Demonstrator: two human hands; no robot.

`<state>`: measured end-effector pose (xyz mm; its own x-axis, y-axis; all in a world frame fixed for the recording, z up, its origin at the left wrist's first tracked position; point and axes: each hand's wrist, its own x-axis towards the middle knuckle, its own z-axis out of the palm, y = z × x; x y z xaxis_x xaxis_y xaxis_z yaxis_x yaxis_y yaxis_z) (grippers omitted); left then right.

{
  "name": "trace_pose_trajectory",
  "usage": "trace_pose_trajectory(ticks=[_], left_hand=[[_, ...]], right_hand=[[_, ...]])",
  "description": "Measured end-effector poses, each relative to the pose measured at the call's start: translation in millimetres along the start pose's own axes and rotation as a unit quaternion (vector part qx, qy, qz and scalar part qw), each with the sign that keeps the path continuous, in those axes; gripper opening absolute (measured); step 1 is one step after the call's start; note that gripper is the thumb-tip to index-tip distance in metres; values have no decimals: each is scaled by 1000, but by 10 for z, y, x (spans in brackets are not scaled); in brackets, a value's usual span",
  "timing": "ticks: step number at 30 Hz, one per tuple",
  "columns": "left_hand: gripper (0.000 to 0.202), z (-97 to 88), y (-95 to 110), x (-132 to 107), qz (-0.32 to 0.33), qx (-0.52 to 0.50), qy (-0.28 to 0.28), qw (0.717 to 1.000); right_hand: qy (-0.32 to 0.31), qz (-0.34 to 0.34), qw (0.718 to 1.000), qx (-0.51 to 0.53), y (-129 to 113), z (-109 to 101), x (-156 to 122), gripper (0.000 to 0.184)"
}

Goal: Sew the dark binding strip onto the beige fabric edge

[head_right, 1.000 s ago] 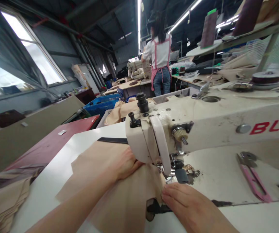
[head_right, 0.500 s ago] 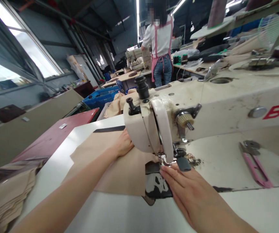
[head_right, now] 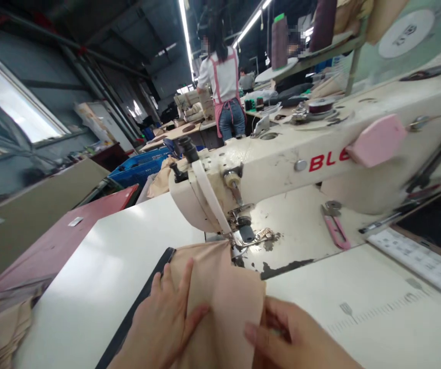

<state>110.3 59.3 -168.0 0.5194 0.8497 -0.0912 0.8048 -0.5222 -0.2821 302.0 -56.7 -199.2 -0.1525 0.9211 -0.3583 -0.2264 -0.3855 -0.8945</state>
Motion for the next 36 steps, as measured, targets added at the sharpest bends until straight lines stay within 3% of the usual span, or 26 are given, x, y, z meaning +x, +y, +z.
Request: trace_pose_trajectory(ticks=[3, 5, 8, 10, 12, 15, 18, 21, 29, 32, 36], left_hand=[[74, -164, 21, 27, 21, -3, 6, 1000], [63, -318, 74, 97, 100, -66, 32, 992], [40, -553, 232, 238, 254, -223, 69, 939], [27, -683, 344, 335, 291, -283, 55, 912], [21, -770, 416, 414, 308, -279, 39, 909], [20, -782, 422, 483, 317, -238, 58, 916], [22, -681, 361, 522, 300, -218, 101, 923], [23, -609, 319, 553, 290, -215, 105, 927], [8, -811, 410, 579, 263, -298, 20, 918], [7, -697, 422, 597, 251, -379, 9, 890], [13, -369, 398, 657, 229, -455, 86, 856]], right_hand=[[65, 18, 998, 14, -192, -130, 64, 36], [71, -2, 997, 27, -223, -177, 95, 37], [70, -19, 996, 57, -188, -162, 127, 37], [71, -27, 994, 76, -158, -137, 148, 37], [78, -31, 992, 90, -138, -128, 171, 38], [93, -29, 990, 103, -121, -142, 203, 41], [98, -31, 988, 114, -112, -154, 219, 44], [92, -42, 988, 120, -101, -149, 229, 44], [87, -54, 989, 108, -53, -226, 335, 46], [83, -59, 991, 92, -24, -161, 333, 46], [48, -85, 995, 36, 98, 191, 141, 43]])
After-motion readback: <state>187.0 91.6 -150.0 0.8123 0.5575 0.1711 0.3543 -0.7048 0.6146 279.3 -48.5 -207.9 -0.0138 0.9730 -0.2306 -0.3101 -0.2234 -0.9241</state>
